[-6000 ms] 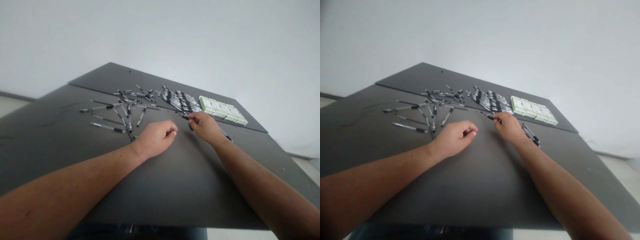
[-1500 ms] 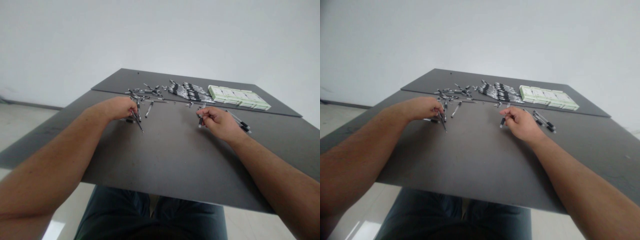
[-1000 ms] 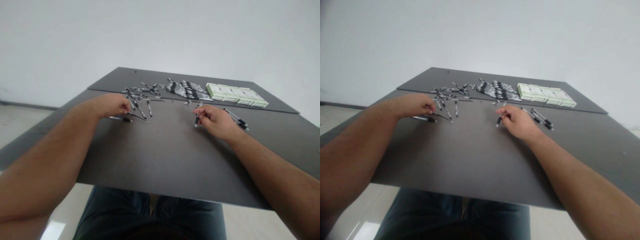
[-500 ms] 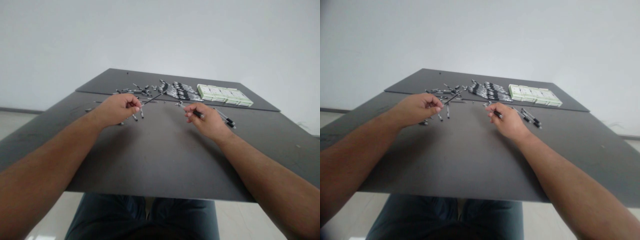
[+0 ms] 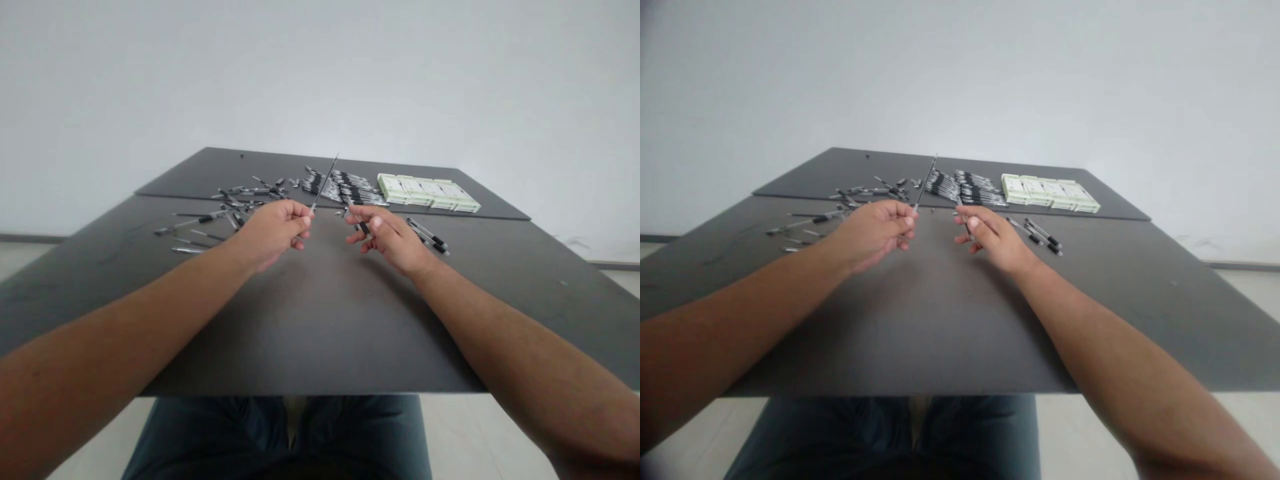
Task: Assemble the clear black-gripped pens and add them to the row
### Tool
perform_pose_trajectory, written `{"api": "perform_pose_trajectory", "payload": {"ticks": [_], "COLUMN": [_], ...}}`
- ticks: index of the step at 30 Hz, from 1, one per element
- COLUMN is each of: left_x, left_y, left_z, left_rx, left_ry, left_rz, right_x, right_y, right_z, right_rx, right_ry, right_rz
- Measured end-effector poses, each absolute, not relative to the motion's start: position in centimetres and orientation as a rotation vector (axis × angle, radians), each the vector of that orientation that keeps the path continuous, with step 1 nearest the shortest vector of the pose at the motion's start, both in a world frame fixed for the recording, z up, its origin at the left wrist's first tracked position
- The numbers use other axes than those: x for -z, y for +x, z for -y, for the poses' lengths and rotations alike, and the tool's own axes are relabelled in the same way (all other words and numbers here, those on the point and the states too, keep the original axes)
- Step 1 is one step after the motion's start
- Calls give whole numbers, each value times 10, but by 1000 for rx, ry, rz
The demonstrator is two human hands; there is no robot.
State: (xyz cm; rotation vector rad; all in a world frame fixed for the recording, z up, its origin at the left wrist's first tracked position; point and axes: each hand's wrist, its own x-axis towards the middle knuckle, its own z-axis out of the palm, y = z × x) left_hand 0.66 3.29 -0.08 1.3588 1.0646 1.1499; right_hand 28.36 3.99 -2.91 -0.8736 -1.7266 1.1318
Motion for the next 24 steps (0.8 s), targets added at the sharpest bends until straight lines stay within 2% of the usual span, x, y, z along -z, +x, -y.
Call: {"api": "perform_pose_trajectory", "payload": {"ticks": [7,14,20,24], "left_x": [17,13,20,28], "left_y": [16,7,7,8], "left_z": [-19,-12,-11,-8], "left_rx": [-972,-1034,-1009,-893], "left_ry": [961,1044,1158,1314], "left_rz": [-860,-899,-922,-924], "right_x": [30,29,13,9], "right_y": [276,276,284,273], "right_z": [-42,-39,-28,-20], "right_rx": [-1147,-843,-432,-546], "right_ry": [-980,-1081,-1171,-1008], "right_rz": [1667,1825,1994,2071]}}
